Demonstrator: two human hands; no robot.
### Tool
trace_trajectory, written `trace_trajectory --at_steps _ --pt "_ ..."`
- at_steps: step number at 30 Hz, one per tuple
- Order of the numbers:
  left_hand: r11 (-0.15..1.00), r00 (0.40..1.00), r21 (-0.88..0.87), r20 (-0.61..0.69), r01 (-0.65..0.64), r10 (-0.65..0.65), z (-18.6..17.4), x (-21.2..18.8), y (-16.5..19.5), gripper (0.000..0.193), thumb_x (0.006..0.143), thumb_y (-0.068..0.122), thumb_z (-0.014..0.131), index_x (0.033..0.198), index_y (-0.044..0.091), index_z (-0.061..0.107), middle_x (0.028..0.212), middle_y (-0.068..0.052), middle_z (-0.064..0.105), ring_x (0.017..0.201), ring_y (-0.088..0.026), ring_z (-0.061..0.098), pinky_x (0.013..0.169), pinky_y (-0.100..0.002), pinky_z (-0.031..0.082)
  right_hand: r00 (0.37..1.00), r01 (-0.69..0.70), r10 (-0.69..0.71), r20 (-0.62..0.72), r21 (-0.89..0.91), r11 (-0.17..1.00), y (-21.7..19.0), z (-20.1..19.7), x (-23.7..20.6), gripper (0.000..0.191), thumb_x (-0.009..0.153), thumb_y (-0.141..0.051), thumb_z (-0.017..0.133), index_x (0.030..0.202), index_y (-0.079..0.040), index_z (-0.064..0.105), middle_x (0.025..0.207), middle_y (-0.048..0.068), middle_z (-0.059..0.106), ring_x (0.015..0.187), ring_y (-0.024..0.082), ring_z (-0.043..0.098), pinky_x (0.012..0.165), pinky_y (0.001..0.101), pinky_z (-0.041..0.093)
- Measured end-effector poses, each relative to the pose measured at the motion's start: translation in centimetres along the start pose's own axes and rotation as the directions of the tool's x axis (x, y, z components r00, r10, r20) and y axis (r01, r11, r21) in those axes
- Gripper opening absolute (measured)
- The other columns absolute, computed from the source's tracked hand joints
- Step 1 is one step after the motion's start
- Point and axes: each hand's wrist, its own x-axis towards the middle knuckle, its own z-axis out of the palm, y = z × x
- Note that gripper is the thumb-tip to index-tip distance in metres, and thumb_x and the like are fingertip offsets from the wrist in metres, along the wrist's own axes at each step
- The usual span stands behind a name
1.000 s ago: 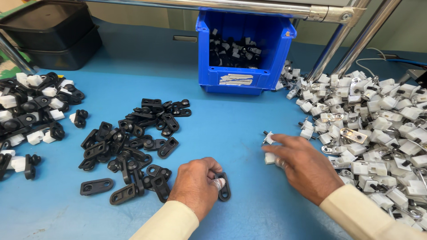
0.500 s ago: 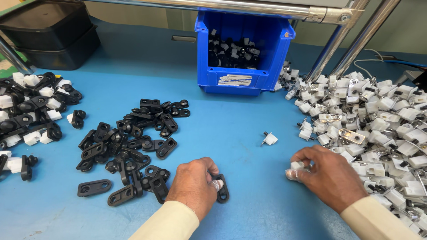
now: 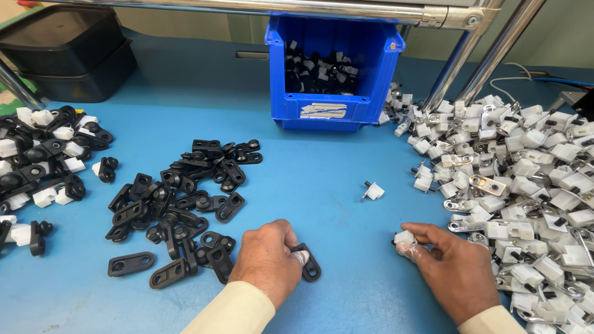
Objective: The person sits at a workbench and repeatedly assembles small parts by hand, picking a black plastic bracket and a white plastic piece, fitting the white piece onto the bracket, and placing the assembled unit aside. They continue this assembly cycle one part at a time throughout the episode.
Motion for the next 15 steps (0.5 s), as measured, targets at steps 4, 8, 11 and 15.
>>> trace_trajectory --at_steps 4,8,11,15 --pt "0.981 0.999 -0.192 0.026 0.033 -0.029 0.5 0.3 0.3 0.015 0.088 0.011 0.076 0.090 0.003 0.064 0.081 -0.011 0.077 0.067 -0.017 0.078 0.062 -0.035 0.061 0.986 0.157 -0.166 -0.021 -0.220 0.963 -0.3 0.6 -0.3 0.034 0.082 -0.033 0.086 0.113 -0.022 0.080 0.092 0.007 0.078 0.076 0.015 0.069 0.075 0.0301 0.056" --pt "0.908 0.998 -0.414 0.058 0.057 -0.036 1.7 0.9 1.2 0.014 0.086 0.003 0.075 0.088 0.000 0.062 0.082 -0.012 0.077 0.064 -0.019 0.078 0.050 -0.030 0.061 0.992 -0.033 -0.005 0.130 0.294 0.955 -0.9 0.7 0.6 0.032 0.078 -0.018 0.087 0.108 -0.009 0.081 0.088 0.006 0.080 0.077 0.012 0.073 0.075 0.0268 0.059" --pt "0.880 0.995 -0.466 0.082 0.091 -0.060 2.8 1.4 2.1 0.014 0.086 0.003 0.075 0.088 0.000 0.061 0.085 -0.012 0.077 0.065 -0.020 0.079 0.052 -0.031 0.063 0.983 -0.004 -0.095 0.159 0.533 0.846 -1.8 1.8 0.0 0.031 0.076 -0.009 0.081 0.107 -0.004 0.079 0.090 0.006 0.083 0.080 0.010 0.073 0.075 0.0253 0.058" --pt "0.880 0.990 -0.462 0.125 0.112 -0.061 3.5 1.3 2.5 0.015 0.087 0.004 0.076 0.088 -0.002 0.062 0.087 -0.014 0.078 0.065 -0.021 0.079 0.052 -0.031 0.064 0.979 -0.021 -0.099 0.177 0.573 0.819 -3.2 3.7 -1.5 0.031 0.077 -0.007 0.080 0.108 -0.005 0.080 0.089 0.005 0.082 0.080 0.009 0.074 0.072 0.0254 0.059"
